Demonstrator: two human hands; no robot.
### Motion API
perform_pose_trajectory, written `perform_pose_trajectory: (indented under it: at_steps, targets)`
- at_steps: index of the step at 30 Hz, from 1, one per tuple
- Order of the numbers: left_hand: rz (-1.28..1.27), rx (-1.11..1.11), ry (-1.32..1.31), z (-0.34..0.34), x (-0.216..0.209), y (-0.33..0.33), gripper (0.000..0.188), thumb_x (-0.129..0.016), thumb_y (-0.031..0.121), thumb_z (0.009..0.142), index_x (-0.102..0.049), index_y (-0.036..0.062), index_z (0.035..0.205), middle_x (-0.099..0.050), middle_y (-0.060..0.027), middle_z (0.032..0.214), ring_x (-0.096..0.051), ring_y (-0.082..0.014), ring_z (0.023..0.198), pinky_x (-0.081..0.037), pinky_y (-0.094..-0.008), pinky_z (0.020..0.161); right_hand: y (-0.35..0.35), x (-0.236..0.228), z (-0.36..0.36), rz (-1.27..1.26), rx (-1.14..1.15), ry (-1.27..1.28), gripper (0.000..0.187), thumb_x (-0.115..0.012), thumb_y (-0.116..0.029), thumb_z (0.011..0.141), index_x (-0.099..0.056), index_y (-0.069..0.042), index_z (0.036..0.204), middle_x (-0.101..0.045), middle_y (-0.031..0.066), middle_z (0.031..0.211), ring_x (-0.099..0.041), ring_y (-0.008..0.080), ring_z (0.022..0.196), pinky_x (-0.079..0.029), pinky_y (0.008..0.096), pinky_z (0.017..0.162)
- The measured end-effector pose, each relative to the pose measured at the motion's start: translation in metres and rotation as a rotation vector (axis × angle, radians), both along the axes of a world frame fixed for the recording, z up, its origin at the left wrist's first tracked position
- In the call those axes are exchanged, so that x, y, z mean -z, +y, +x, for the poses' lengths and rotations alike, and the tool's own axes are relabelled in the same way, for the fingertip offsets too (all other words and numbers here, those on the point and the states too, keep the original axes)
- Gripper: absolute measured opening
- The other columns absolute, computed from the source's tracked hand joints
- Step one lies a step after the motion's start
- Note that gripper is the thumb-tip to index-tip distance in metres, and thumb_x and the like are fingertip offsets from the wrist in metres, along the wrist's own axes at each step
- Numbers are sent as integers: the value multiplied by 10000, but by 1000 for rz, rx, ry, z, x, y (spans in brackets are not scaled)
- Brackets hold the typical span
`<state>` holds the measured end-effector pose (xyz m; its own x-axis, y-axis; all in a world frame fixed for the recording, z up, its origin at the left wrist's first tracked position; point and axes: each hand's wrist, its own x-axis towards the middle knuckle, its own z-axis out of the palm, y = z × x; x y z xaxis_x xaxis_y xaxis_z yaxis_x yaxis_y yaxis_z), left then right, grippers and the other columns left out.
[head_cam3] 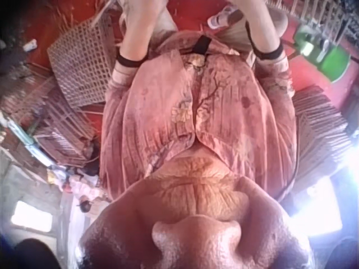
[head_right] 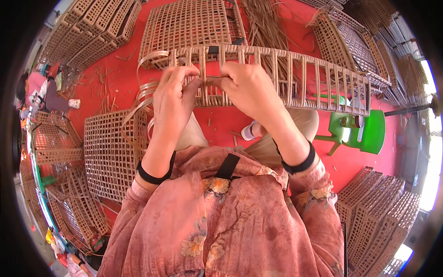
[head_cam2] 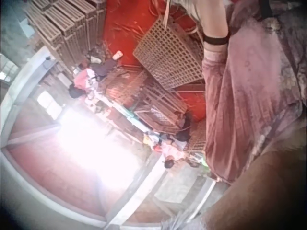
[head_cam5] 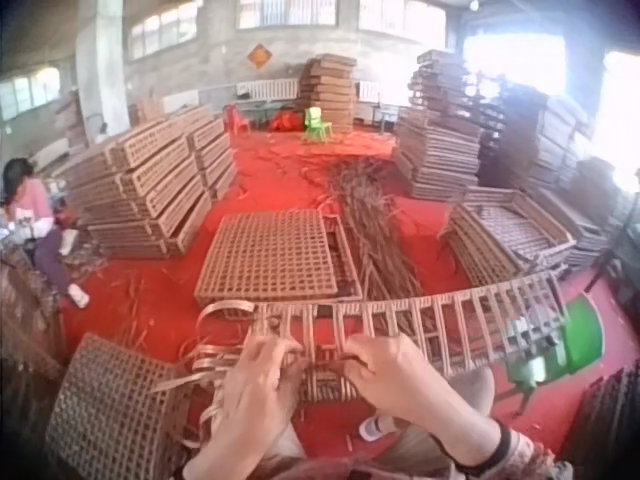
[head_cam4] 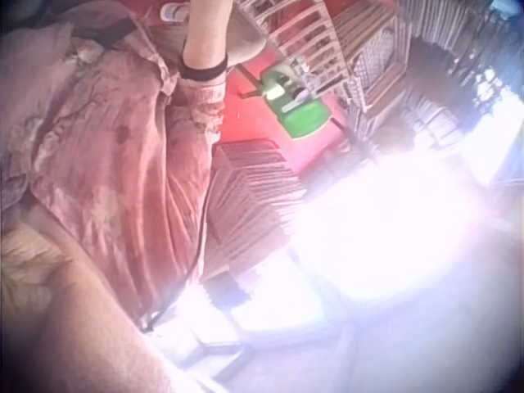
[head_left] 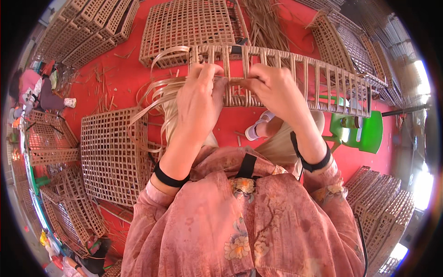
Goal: The recorder is weaving a rectangular bamboo basket by threading thin bamboo strips through a pre-constructed frame.
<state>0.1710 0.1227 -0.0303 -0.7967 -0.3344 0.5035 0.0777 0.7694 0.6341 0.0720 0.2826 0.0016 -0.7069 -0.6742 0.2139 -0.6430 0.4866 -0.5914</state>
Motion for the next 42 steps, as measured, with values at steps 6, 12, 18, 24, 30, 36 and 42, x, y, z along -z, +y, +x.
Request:
perform_pose_trajectory:
  at_steps: [6,12,18,24,30,36,42]
  targets:
    - [512,437,54,-13,-12,21,191,-655,115,926,-675,58,1107,-659,-91,1010,-627,-158,714,-490,-299,607,54,-56,22,-252,126,-271,195,-599,-167,969,-685,-26,864,-539,-11,569,-452,30,491,-340,225,417]
    - [384,76,-126,-4,-21,26,110,-669,126,913,-675,27,866,-527,54,605,-434,-18,564,-348,-217,504,52,-9,-12,-150,161,-264,220,-598,-197,940,-703,-9,983,-616,129,656,-581,211,548,-470,364,551]
    - [126,48,-241,-9,-13,26,137,-667,136,869,-657,2,843,-617,-74,625,-541,-117,545,-434,-296,541,31,-2,-37,168,-97,-229,204,-555,-141,918,-664,27,959,-640,122,639,-612,197,522,-456,370,493]
    - [138,112,-248,-19,1,28,127,-672,149,882,-680,22,892,-645,-87,749,-602,-152,650,-465,-302,605,31,-14,-34,276,-30,-504,136,-598,-101,825,-661,9,775,-644,127,663,-680,313,655,-531,408,538]
    - [152,283,43,-42,-18,57,190,-683,195,916,-687,43,1029,-609,-66,899,-601,-148,687,-468,-271,644,99,-54,-14,-32,260,-287,197,-620,-189,929,-701,-10,928,-593,85,570,-565,172,486,-432,328,480]
    - [438,308,-172,-53,-15,70,107,-654,103,926,-662,13,983,-626,-9,799,-575,-69,668,-458,-231,591,103,-25,-30,-153,320,-340,273,-573,-219,968,-687,29,973,-581,86,569,-559,169,475,-443,333,486]
    - [277,105,-136,-44,-18,84,144,-647,39,881,-602,24,1017,-623,-35,721,-568,-80,633,-469,-250,577,97,27,-77,-200,-106,297,268,-498,-143,921,-699,-2,1026,-641,144,612,-585,214,457,-476,376,502]
